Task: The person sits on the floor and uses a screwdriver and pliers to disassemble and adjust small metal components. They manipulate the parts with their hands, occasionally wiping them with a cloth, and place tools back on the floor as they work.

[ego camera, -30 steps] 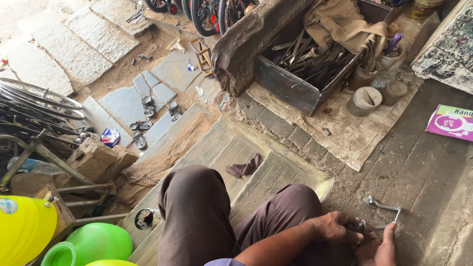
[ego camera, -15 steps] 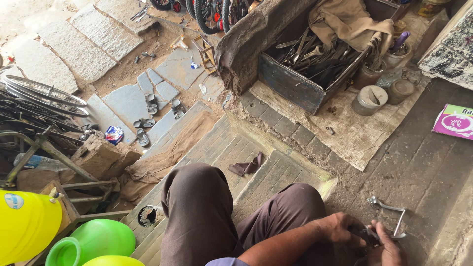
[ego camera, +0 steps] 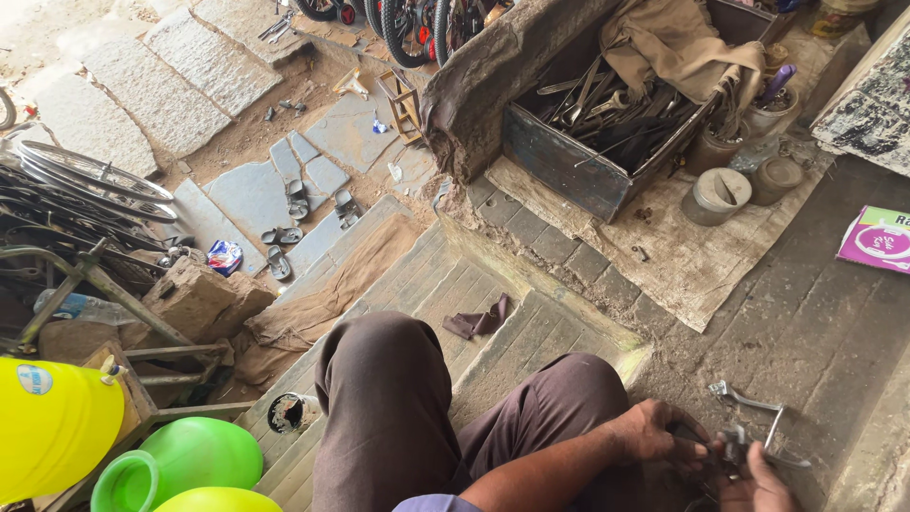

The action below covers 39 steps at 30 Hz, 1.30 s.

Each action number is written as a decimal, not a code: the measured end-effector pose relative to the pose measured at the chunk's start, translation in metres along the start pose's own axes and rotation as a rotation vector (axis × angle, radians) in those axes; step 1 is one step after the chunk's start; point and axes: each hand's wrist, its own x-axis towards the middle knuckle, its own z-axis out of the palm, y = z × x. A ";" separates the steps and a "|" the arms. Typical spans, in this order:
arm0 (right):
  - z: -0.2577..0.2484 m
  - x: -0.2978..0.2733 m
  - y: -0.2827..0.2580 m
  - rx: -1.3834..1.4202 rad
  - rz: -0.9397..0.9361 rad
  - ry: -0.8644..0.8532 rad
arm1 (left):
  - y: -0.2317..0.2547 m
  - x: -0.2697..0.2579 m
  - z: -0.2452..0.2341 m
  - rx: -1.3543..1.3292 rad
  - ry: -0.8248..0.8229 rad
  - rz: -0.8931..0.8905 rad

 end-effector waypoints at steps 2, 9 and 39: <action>-0.005 0.001 -0.003 0.022 0.027 0.003 | -0.001 0.000 -0.001 -0.025 -0.009 0.002; -0.008 0.002 0.004 0.026 0.142 0.013 | -0.010 0.005 0.005 -0.084 0.007 0.016; -0.013 -0.046 0.010 0.080 0.054 0.282 | 0.036 -0.010 0.007 -0.088 0.105 -0.199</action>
